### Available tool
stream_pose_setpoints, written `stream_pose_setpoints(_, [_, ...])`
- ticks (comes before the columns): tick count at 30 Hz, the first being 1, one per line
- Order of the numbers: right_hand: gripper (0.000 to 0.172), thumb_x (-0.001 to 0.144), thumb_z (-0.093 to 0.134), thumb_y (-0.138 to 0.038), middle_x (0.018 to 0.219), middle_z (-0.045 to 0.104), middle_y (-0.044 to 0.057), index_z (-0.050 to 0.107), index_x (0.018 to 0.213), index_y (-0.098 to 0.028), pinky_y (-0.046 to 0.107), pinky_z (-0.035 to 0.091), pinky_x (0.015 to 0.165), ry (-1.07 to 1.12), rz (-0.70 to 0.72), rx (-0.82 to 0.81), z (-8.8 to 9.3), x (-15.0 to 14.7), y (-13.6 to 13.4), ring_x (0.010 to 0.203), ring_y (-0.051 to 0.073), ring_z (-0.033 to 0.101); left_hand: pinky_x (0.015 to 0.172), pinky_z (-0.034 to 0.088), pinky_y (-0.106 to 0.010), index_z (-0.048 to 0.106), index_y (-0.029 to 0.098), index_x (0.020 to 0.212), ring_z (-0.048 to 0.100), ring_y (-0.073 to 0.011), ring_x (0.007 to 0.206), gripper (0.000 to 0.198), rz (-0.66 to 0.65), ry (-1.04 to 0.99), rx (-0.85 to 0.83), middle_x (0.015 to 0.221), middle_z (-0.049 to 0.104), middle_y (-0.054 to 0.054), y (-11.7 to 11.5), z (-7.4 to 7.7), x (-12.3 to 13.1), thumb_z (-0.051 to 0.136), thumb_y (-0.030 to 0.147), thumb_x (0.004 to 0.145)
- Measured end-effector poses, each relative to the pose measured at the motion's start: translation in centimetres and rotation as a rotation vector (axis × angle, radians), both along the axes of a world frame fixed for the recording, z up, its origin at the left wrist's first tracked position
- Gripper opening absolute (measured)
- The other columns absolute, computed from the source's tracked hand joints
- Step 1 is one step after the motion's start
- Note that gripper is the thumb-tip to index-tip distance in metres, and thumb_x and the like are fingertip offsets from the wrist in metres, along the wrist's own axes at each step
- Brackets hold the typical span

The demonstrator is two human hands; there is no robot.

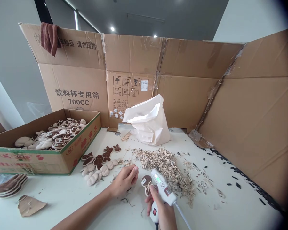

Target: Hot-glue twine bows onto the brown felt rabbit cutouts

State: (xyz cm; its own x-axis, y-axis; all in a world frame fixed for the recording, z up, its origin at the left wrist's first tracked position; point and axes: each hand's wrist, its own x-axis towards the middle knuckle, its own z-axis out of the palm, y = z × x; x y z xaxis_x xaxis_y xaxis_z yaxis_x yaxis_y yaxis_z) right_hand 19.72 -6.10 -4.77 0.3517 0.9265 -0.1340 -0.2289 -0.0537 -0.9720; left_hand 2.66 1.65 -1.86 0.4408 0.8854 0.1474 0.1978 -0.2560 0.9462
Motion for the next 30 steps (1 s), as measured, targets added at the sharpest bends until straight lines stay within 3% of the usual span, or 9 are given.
stream_pose_setpoints(3, [0.057, 0.068, 0.085, -0.072, 0.055, 0.068, 0.004, 0.067, 0.076, -0.018, 0.023, 0.037, 0.035, 0.008, 0.0, -0.009, -0.1, 0.0, 0.0, 0.033, 0.014, 0.054, 0.063, 0.038, -0.028, 0.046, 0.018, 0.067, 0.041, -0.0119, 0.057, 0.06, -0.006, 0.012, -0.001, 0.062, 0.051, 0.0, 0.0, 0.0, -0.1, 0.036, 0.064, 0.106])
stream_pose_setpoints(9, [0.055, 0.07, 0.085, -0.07, 0.055, 0.067, 0.003, 0.069, 0.079, -0.018, 0.024, 0.038, 0.034, 0.011, 0.026, 0.007, -0.1, 0.0, 0.0, 0.034, 0.014, 0.053, 0.065, 0.039, -0.026, 0.061, 0.016, 0.094, 0.052, -0.0138, 0.069, 0.045, -0.136, -0.036, -0.026, 0.076, 0.061, -0.001, -0.8, 1.0, 0.2, 0.051, 0.06, 0.103])
stream_pose_setpoints(15, [0.057, 0.069, 0.084, -0.072, 0.056, 0.067, 0.003, 0.069, 0.077, -0.017, 0.024, 0.038, 0.034, -0.021, 0.033, -0.01, -0.4, 0.0, -0.1, 0.034, 0.014, 0.054, 0.063, 0.034, -0.026, 0.058, 0.016, 0.085, 0.045, -0.0117, 0.065, 0.05, -0.212, 0.015, -0.027, 0.071, 0.057, 0.0, -0.9, 0.4, 0.4, 0.047, 0.061, 0.104])
stream_pose_setpoints(27, [0.055, 0.071, 0.084, -0.07, 0.055, 0.067, 0.003, 0.069, 0.076, -0.018, 0.024, 0.038, 0.035, -0.037, 0.035, 0.004, -0.3, -0.2, -0.2, 0.034, 0.014, 0.054, 0.066, 0.038, -0.027, 0.057, 0.016, 0.085, 0.049, -0.0129, 0.068, 0.051, -0.231, -0.042, -0.083, 0.075, 0.058, -0.001, -0.9, 0.7, 0.1, 0.047, 0.062, 0.103])
stream_pose_setpoints(30, [0.056, 0.071, 0.083, -0.072, 0.056, 0.068, 0.004, 0.069, 0.076, -0.018, 0.024, 0.04, 0.034, -0.048, 0.038, 0.0, -0.1, -0.2, -0.2, 0.034, 0.014, 0.054, 0.067, 0.039, -0.027, 0.058, 0.016, 0.086, 0.05, -0.0134, 0.068, 0.051, -0.204, 0.024, -0.007, 0.076, 0.059, -0.001, -1.0, 0.7, 0.3, 0.043, 0.061, 0.105])
